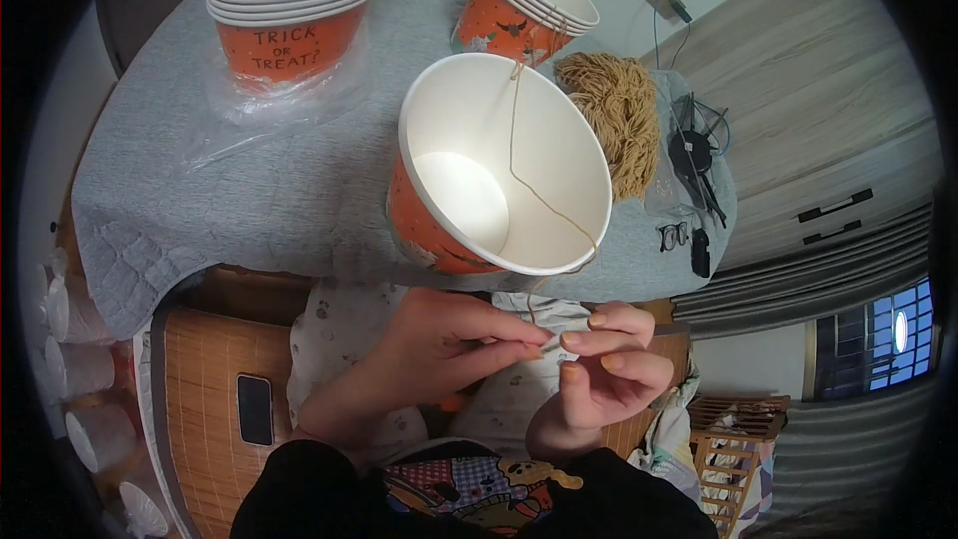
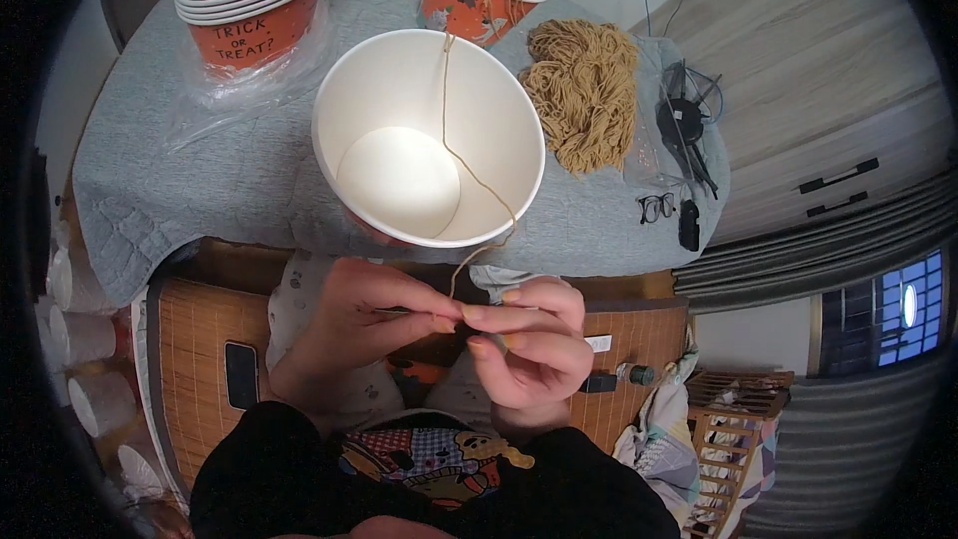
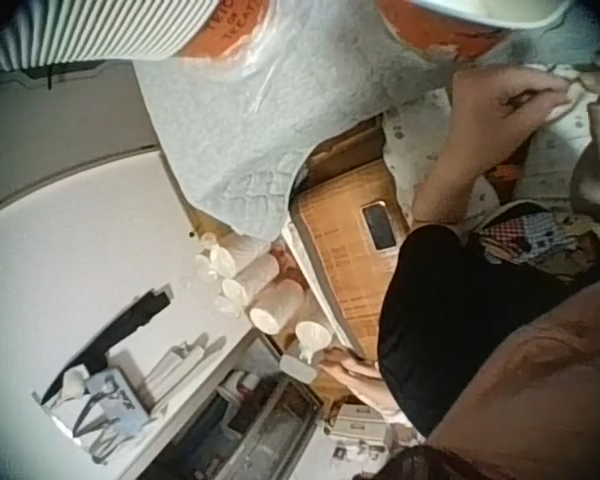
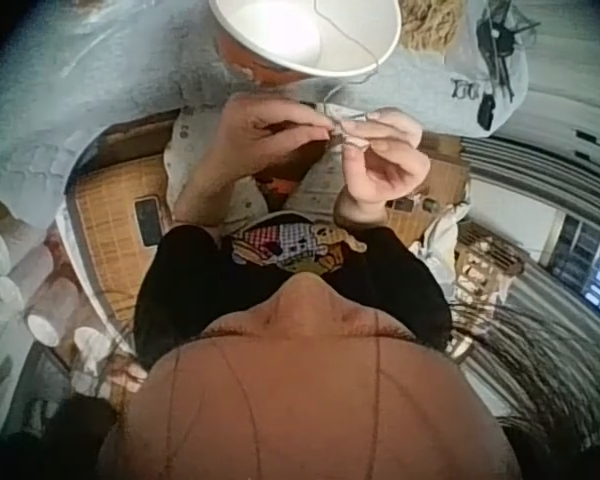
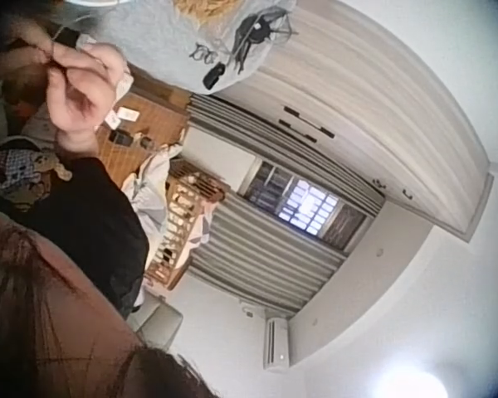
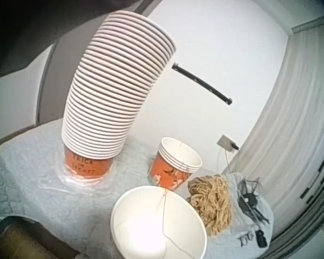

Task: Thread an elastic cord through pre-punched holes in a paper bucket to create a handle.

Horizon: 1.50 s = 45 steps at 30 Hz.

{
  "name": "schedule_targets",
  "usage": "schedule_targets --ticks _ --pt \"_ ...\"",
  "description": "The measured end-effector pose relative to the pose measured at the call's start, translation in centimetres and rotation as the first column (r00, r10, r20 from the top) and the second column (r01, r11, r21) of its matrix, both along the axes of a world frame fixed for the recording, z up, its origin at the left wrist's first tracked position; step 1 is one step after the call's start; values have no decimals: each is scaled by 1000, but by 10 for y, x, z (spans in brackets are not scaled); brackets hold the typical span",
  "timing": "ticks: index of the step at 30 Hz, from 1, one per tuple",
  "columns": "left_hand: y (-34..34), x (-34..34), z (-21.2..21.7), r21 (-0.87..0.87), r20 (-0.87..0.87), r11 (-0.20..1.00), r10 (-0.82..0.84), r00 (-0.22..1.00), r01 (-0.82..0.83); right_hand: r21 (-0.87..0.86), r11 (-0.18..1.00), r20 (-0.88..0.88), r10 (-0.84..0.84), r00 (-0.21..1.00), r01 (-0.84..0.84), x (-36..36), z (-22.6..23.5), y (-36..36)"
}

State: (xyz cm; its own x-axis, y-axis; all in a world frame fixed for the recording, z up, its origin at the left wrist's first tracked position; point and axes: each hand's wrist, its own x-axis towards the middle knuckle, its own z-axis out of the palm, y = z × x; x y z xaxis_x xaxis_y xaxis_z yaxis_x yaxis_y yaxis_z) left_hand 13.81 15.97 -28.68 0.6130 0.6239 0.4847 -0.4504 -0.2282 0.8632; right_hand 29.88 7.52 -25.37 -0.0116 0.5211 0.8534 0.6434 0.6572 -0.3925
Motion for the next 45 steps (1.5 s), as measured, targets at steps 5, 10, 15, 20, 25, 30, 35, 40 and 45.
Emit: schedule_targets --ticks 5,10,15,20,25,30,35,40,45 --pt "-3 1 -2 56 -55 979 201 978 -198 -241 969 -35 47 998 -55 -9 9 5" --pt "-5 3 -4 169 -90 939 318 944 -300 -342 939 -34 21 999 -31 -14 12 8" --pt "-4 4 -3 287 20 861 432 902 -419 -236 970 -111 23 994 -49 -12 15 10" --pt "0 2 -5 372 119 757 536 836 -538 -235 972 -56 12 998 -25 -13 20 14" --pt "0 -3 -3 319 62 817 489 870 -481 -219 972 -141 53 989 -83 -24 29 25" --pt "-2 -3 -4 105 28 905 411 911 -411 -242 966 139 -54 989 87 -19 39 38" --pt "-2 -1 -5 46 63 935 349 935 -352 -268 961 223 -13 975 74 -22 36 41" --pt "-1 -2 -5 53 43 932 357 933 -359 -266 960 244 -17 970 84 -24 37 39" --pt "-1 -3 -4 57 5 940 337 942 -336 -279 956 287 -10 958 93 -25 37 39"
